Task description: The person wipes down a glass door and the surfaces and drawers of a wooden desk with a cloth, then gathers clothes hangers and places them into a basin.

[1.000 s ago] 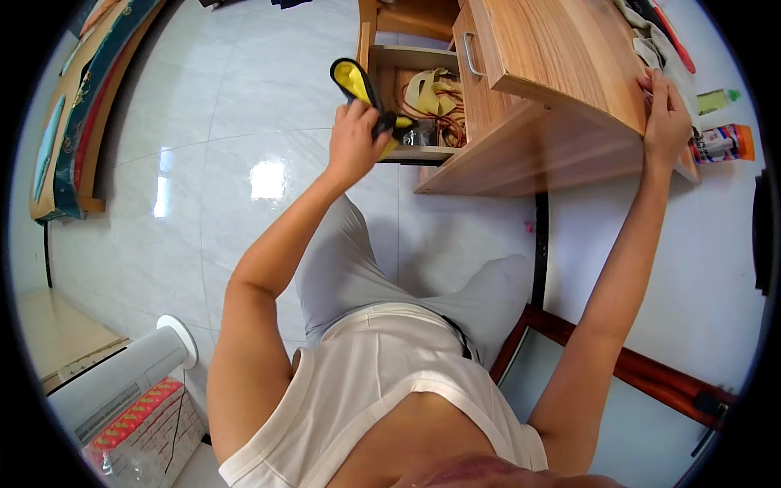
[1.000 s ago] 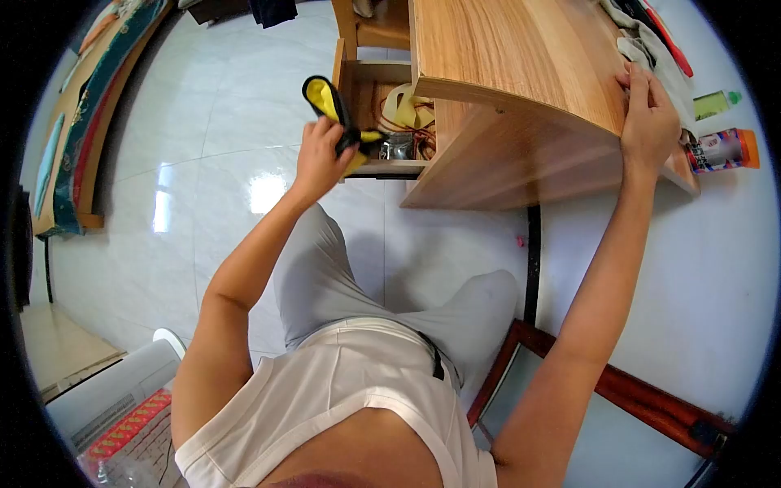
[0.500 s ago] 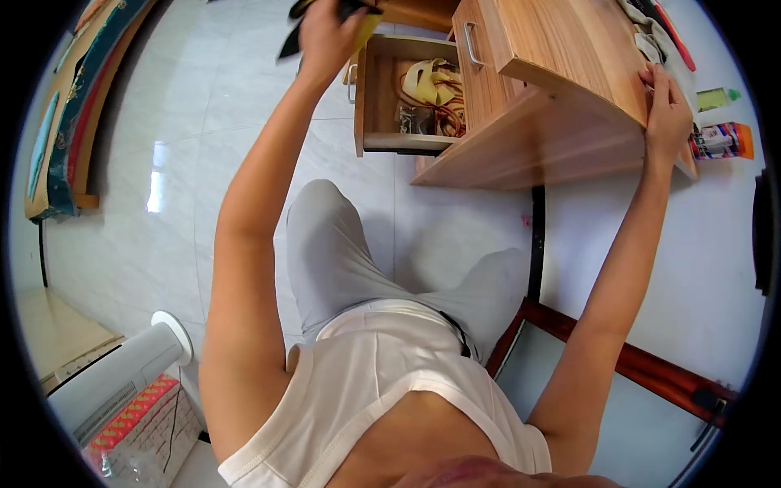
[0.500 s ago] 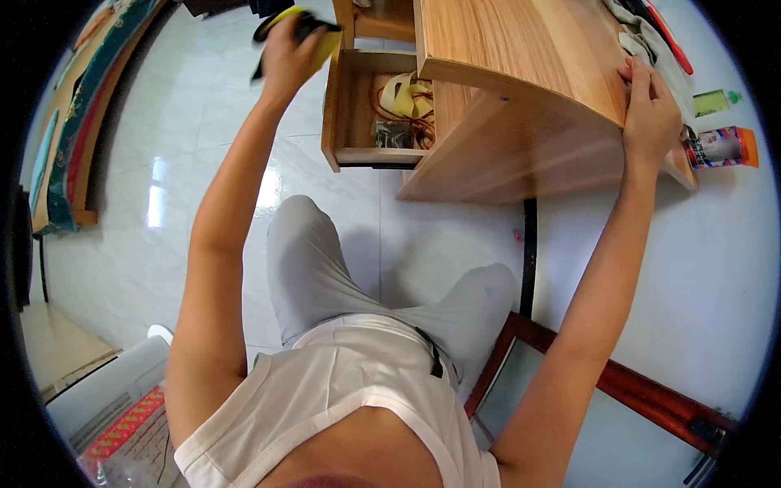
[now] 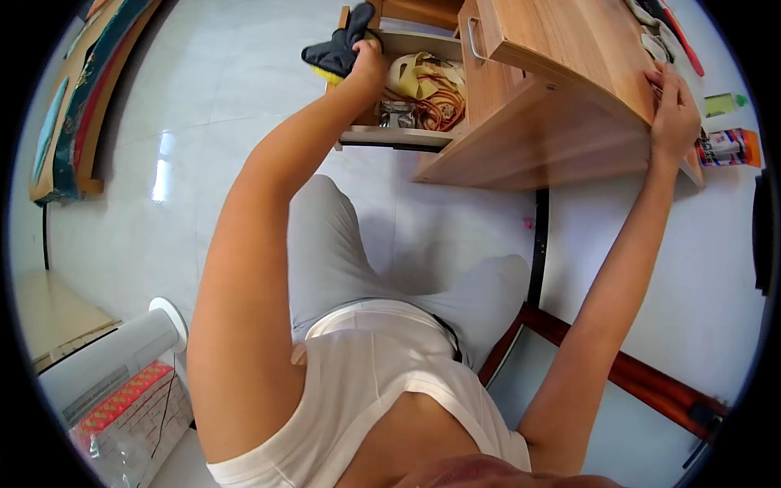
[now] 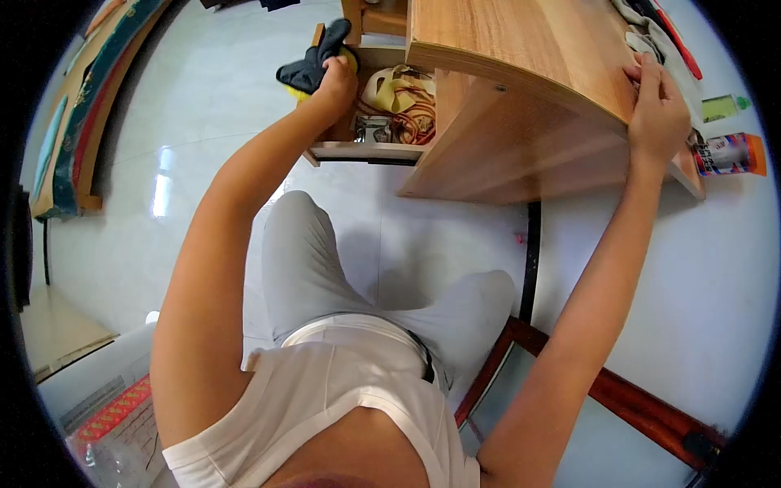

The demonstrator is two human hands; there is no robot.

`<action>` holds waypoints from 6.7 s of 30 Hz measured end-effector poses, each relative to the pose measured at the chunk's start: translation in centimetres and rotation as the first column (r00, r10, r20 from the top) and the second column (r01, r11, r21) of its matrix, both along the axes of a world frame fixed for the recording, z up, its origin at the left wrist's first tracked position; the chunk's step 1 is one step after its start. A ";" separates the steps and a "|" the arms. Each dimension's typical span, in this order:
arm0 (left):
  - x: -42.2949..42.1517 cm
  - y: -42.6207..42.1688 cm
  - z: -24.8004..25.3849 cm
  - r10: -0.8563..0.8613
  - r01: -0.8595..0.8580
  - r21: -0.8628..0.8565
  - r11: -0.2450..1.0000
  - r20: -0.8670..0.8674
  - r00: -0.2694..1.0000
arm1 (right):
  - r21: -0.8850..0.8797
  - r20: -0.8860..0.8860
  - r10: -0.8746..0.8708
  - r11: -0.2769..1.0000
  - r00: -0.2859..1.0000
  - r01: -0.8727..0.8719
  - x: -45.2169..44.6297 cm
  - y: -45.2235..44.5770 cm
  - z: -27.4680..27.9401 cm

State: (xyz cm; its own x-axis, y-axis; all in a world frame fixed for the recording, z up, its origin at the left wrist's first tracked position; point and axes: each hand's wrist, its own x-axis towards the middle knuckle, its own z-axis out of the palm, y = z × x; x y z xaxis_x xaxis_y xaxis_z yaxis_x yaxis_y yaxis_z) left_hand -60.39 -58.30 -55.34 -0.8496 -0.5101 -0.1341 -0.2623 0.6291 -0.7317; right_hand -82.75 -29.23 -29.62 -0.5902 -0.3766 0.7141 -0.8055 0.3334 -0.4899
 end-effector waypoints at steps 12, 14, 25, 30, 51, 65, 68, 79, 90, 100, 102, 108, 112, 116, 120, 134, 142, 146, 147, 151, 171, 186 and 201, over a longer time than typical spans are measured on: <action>12.2 2.6 7.7 0.617 0.138 0.891 0.432 -0.404 0.676 | 0.014 -0.063 -0.032 0.999 0.997 0.033 0.7 -0.1 0.1; 14.5 0.0 8.2 0.842 0.370 0.852 0.371 -0.477 0.253 | 0.029 -0.105 -0.036 0.999 0.994 0.040 0.9 0.0 0.3; 14.1 -1.9 -1.4 0.988 0.770 0.637 -0.030 0.137 -0.075 | 0.023 -0.108 -0.017 1.000 0.994 0.020 1.9 0.1 1.0; 8.2 3.0 -2.6 0.980 0.821 0.571 0.002 0.162 -0.116 | 0.001 -0.038 -0.012 1.000 0.999 0.012 1.5 0.0 1.1; -1.7 7.1 -15.3 0.906 0.871 0.484 -0.090 0.402 -0.130 | -0.037 0.025 0.014 0.999 1.000 -0.013 3.1 0.1 1.6; -8.2 3.9 -24.0 0.911 0.608 0.690 -0.393 0.384 0.152 | -0.087 0.171 0.044 0.996 0.984 -0.029 4.2 -0.6 2.0; -9.1 2.5 -26.7 0.907 0.591 0.695 -0.410 0.378 0.185 | -0.076 0.149 0.037 0.997 0.988 -0.026 4.1 -0.4 2.1; -6.4 0.0 -26.5 0.926 0.449 0.814 -0.369 0.361 0.107 | -0.048 0.129 0.046 0.998 0.991 -0.040 4.3 0.1 2.7; 7.2 -7.4 -22.1 0.975 0.057 0.986 0.159 -0.166 0.147 | -0.028 0.123 -0.001 1.000 0.992 0.005 3.5 0.3 2.6; 2.3 -11.9 -17.4 0.951 0.684 0.663 0.305 -0.256 -0.176 | -0.050 0.150 0.003 0.999 0.989 0.004 2.7 0.7 2.4; 2.7 -11.0 -17.5 0.872 0.491 0.765 0.416 -0.489 0.022 | -0.032 0.103 0.008 0.999 0.995 -0.005 2.7 0.6 2.5; 6.2 -4.5 -14.5 0.677 0.178 0.746 0.642 -0.660 0.326 | -0.078 0.123 0.011 0.997 0.992 -0.001 4.5 -0.2 2.8; 8.0 0.0 -13.8 0.589 -0.003 0.688 0.726 -0.620 0.518 | -0.100 0.128 0.024 0.995 0.991 -0.011 4.5 -0.3 2.5; 9.9 3.1 -14.0 0.364 -0.036 0.560 0.828 -0.488 0.793 | -0.118 0.134 0.045 0.993 0.990 -0.029 4.2 -0.4 2.2; 10.0 3.1 -7.0 0.220 0.205 0.507 0.837 -0.656 0.722 | -0.081 0.107 0.008 0.997 0.994 0.001 4.8 -0.5 2.3; -0.6 -4.6 -12.5 0.053 -0.056 0.151 0.987 0.027 0.998 | -0.055 0.009 0.048 0.997 0.999 -0.047 4.5 -0.2 2.2; 3.7 1.0 -16.9 -0.087 0.044 0.215 0.976 0.195 0.977 | -0.098 0.034 0.066 0.993 0.997 -0.063 4.6 0.1 2.2; 7.3 2.9 -15.9 -0.100 0.055 0.542 0.839 0.054 0.994 | -0.076 -0.031 0.061 0.995 0.998 -0.063 4.2 0.2 1.9; 8.3 3.3 -14.1 -0.070 0.030 0.625 0.780 0.040 0.997 | -0.061 -0.040 0.049 0.997 0.998 -0.051 4.0 0.4 1.9; 11.3 1.0 -8.6 0.421 0.104 0.889 0.447 -0.312 0.852 | -0.029 -0.020 -0.001 1.000 1.000 0.000 3.7 0.5 2.0; 13.4 0.9 -11.7 0.881 0.151 0.871 0.468 -0.447 -0.153 | -0.040 -0.060 0.051 0.998 0.997 -0.054 5.7 -0.8 2.7; 3.5 15.4 -13.8 0.901 0.606 0.679 -0.415 0.400 0.169 | -0.014 0.030 0.030 0.999 0.999 -0.029 2.8 0.1 1.9; 9.0 -3.1 -14.9 0.774 0.731 0.474 -0.491 0.623 0.115 | 0.001 -0.036 -0.088 0.996 0.995 0.088 2.6 -0.7 0.9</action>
